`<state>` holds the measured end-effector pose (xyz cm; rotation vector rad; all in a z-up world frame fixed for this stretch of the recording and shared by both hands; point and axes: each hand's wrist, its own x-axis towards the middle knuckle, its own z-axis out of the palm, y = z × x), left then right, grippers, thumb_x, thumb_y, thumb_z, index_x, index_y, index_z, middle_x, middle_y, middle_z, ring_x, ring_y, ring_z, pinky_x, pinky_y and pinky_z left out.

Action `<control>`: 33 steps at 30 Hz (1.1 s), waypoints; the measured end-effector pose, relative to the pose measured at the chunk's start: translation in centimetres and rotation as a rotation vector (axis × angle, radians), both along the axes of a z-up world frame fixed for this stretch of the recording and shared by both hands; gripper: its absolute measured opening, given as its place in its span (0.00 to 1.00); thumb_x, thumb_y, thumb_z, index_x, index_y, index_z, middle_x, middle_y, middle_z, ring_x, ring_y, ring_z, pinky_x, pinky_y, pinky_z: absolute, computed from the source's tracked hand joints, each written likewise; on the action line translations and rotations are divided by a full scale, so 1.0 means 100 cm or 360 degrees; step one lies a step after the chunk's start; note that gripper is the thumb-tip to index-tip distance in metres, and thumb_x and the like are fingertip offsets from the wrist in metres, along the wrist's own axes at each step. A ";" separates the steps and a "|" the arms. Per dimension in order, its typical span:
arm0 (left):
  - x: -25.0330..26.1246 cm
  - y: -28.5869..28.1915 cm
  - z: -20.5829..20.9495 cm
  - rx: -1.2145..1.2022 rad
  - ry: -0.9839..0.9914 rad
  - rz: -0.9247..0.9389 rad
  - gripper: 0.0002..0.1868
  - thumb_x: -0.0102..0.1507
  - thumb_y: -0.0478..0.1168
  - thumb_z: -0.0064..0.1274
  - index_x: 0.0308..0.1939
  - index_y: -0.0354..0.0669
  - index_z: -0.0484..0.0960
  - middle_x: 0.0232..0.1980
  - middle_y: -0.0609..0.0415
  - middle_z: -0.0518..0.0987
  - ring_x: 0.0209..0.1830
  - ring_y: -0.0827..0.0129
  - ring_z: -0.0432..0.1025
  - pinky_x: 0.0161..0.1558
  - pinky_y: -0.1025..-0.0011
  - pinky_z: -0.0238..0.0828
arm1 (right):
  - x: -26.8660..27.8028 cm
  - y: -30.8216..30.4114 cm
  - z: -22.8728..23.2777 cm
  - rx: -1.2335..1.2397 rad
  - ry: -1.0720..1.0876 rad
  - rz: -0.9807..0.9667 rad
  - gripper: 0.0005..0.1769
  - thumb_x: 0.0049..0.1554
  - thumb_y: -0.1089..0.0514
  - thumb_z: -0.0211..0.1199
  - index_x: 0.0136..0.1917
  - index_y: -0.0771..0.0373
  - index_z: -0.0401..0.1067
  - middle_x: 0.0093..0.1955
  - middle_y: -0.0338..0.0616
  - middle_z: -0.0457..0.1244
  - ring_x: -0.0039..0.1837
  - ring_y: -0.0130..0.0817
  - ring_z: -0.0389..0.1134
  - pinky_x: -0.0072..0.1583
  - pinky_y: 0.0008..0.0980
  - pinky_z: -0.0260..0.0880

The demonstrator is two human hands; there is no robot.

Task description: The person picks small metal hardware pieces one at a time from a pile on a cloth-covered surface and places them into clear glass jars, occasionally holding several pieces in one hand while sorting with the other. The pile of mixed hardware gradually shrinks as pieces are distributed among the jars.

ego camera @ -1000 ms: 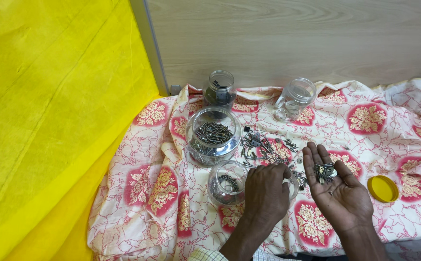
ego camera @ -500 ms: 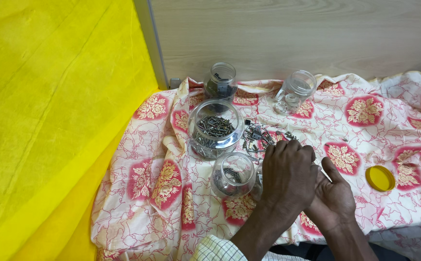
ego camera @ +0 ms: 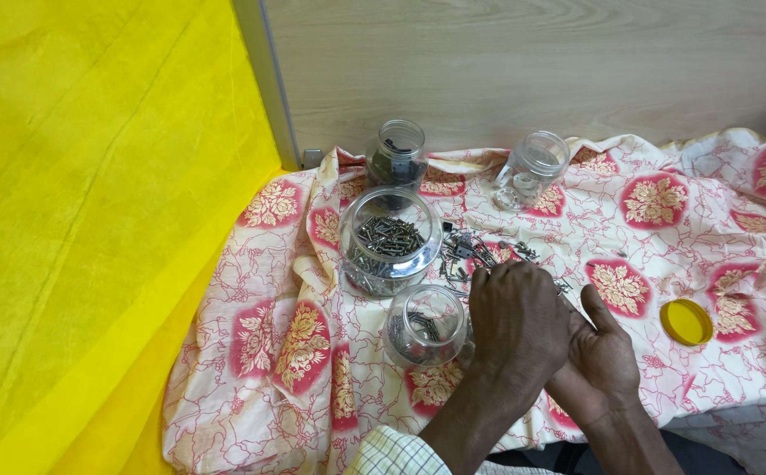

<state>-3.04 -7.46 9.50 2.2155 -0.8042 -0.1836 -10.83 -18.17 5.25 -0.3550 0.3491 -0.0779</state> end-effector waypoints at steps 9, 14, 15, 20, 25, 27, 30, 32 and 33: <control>0.006 -0.017 0.008 0.0075 -0.0132 0.0071 0.09 0.55 0.39 0.63 0.34 0.35 0.85 0.43 0.44 0.81 0.50 0.57 0.74 0.57 0.56 0.62 | 0.013 -0.007 0.019 -0.0379 0.0514 -0.0126 0.37 0.69 0.32 0.36 0.72 0.64 0.63 0.71 0.49 0.62 0.74 0.39 0.60 0.75 0.45 0.55; 0.015 -0.019 0.013 0.0043 -0.0156 0.0074 0.12 0.52 0.42 0.67 0.31 0.37 0.85 0.41 0.45 0.82 0.51 0.56 0.74 0.57 0.56 0.62 | 0.022 -0.020 0.006 0.0122 -0.0142 0.0091 0.39 0.71 0.35 0.39 0.73 0.73 0.62 0.72 0.61 0.61 0.74 0.48 0.61 0.74 0.49 0.56; 0.017 -0.020 0.014 0.0052 -0.0099 0.0079 0.12 0.53 0.42 0.67 0.31 0.37 0.85 0.41 0.45 0.81 0.50 0.56 0.74 0.56 0.56 0.62 | 0.024 -0.022 0.002 0.0006 0.0034 0.0004 0.38 0.71 0.35 0.39 0.73 0.71 0.63 0.72 0.58 0.62 0.74 0.45 0.62 0.74 0.46 0.57; 0.028 -0.017 0.022 0.0103 -0.0096 0.0092 0.11 0.53 0.40 0.67 0.32 0.36 0.85 0.39 0.44 0.81 0.48 0.57 0.74 0.56 0.59 0.63 | 0.032 -0.037 -0.021 0.0302 0.0016 -0.0001 0.36 0.70 0.38 0.42 0.71 0.74 0.64 0.69 0.59 0.65 0.73 0.44 0.64 0.73 0.46 0.59; 0.028 -0.016 0.026 -0.0163 -0.0217 0.0172 0.09 0.62 0.39 0.60 0.33 0.36 0.84 0.38 0.44 0.81 0.47 0.56 0.74 0.54 0.56 0.63 | 0.037 -0.052 -0.038 0.0436 -0.0043 0.0021 0.30 0.70 0.41 0.42 0.66 0.69 0.67 0.65 0.56 0.66 0.70 0.43 0.65 0.72 0.49 0.61; 0.028 -0.017 0.025 -0.0292 -0.0206 0.0224 0.09 0.64 0.39 0.58 0.34 0.37 0.83 0.38 0.45 0.81 0.44 0.56 0.75 0.51 0.56 0.64 | 0.037 -0.053 -0.039 0.0262 0.0061 -0.0103 0.29 0.71 0.43 0.40 0.69 0.68 0.67 0.66 0.54 0.67 0.71 0.42 0.66 0.72 0.47 0.62; 0.030 -0.014 0.016 -0.0391 0.0062 0.0271 0.08 0.62 0.40 0.58 0.33 0.39 0.83 0.35 0.49 0.82 0.38 0.58 0.77 0.46 0.57 0.69 | 0.037 -0.053 -0.034 0.0138 0.0046 -0.0173 0.28 0.73 0.46 0.38 0.72 0.69 0.64 0.69 0.55 0.65 0.74 0.42 0.64 0.73 0.47 0.62; 0.033 -0.008 0.006 -0.0437 0.0367 0.0291 0.08 0.64 0.42 0.57 0.35 0.41 0.83 0.34 0.51 0.83 0.33 0.61 0.80 0.40 0.60 0.74 | 0.039 -0.051 -0.028 0.0148 0.0028 -0.0246 0.29 0.73 0.49 0.36 0.73 0.73 0.61 0.71 0.59 0.63 0.76 0.46 0.62 0.74 0.47 0.61; 0.034 -0.006 0.000 -0.0406 0.0373 0.0311 0.07 0.64 0.41 0.57 0.35 0.42 0.83 0.33 0.51 0.83 0.32 0.61 0.80 0.39 0.60 0.75 | 0.040 -0.052 -0.024 0.0177 0.0045 -0.0316 0.30 0.72 0.50 0.35 0.74 0.75 0.60 0.73 0.63 0.62 0.77 0.49 0.62 0.75 0.47 0.62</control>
